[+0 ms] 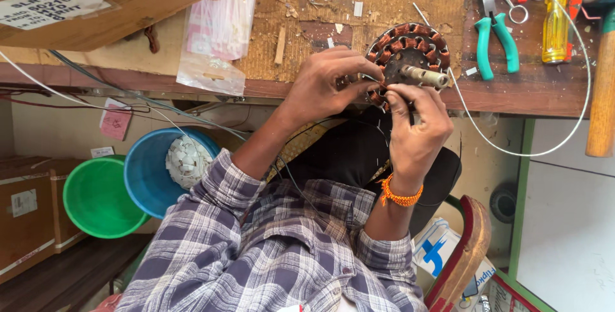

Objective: The person cuts a white wire with scissors and then inserts the wire into slots on a circular copper-wound electrical component. The person manipulates the wire and component by hand while seated at a cluttered workbench.

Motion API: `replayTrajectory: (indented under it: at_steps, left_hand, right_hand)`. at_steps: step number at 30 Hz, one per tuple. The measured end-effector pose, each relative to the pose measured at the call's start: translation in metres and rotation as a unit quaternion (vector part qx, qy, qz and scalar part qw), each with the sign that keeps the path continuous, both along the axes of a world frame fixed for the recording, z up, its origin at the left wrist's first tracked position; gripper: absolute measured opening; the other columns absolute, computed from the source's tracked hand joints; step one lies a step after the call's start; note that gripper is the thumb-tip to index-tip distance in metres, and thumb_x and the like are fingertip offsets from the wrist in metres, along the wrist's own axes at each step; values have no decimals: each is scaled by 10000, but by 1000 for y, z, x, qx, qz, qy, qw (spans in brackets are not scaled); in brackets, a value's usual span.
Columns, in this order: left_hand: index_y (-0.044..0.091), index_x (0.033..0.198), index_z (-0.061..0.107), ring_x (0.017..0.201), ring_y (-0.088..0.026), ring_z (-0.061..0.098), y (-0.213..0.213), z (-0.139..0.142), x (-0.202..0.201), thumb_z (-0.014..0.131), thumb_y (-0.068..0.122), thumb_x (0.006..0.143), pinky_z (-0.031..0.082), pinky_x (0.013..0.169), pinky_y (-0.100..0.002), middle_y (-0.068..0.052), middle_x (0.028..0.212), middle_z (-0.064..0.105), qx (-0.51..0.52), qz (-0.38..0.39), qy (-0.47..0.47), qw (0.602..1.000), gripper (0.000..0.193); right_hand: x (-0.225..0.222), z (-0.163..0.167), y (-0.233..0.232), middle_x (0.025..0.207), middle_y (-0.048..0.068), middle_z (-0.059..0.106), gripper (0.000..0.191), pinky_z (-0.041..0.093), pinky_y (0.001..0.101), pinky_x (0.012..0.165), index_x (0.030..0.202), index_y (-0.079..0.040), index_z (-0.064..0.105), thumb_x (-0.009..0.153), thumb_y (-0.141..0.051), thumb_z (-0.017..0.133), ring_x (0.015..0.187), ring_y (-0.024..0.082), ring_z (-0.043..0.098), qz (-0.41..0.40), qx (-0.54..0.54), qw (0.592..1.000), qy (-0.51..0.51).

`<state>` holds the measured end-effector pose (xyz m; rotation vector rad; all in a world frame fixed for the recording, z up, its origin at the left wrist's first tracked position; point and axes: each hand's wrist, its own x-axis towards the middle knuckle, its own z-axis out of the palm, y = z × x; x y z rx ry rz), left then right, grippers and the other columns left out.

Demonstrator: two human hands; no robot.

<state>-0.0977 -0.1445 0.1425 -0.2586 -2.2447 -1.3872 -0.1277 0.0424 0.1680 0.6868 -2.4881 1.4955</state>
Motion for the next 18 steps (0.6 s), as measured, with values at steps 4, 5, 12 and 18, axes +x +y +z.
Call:
replayTrajectory:
  at_steps: [4,5,12,18]
  left_hand:
    - [125,1039,765,912,-189,731,0,-2,0,830,94,869,579,811,-328,-23,991,763,-7,-7,11,1000,184]
    - [133,1043,768,922,-189,734,0,-3,0,833,98,868,582,817,-325,-24,995,765,-7,-8,13,1000,190]
    - [79,1184,711,930,-163,741,-4,4,0,836,161,856,596,804,-324,-42,1066,763,63,-52,-28,996,360]
    - [100,1033,750,845,-149,713,-7,3,-2,846,155,865,569,752,-308,-21,984,763,52,-50,-60,996,201]
  right_hand:
    - [-1,-1,-2,989,87,729,124,491,384,917,1040,-52,762,936,-79,823,975,265,672,2,55,998,43]
    - [-1,-1,-2,990,85,729,124,483,387,920,1038,-56,762,935,-88,824,984,266,674,2,57,998,41]
    - [-5,-3,1,954,75,724,153,520,319,834,1051,-44,768,923,-99,832,914,197,684,5,-20,999,-43]
    - [-8,-2,5,946,63,722,146,520,298,801,1047,-23,766,918,-61,824,876,171,666,20,-49,995,-81]
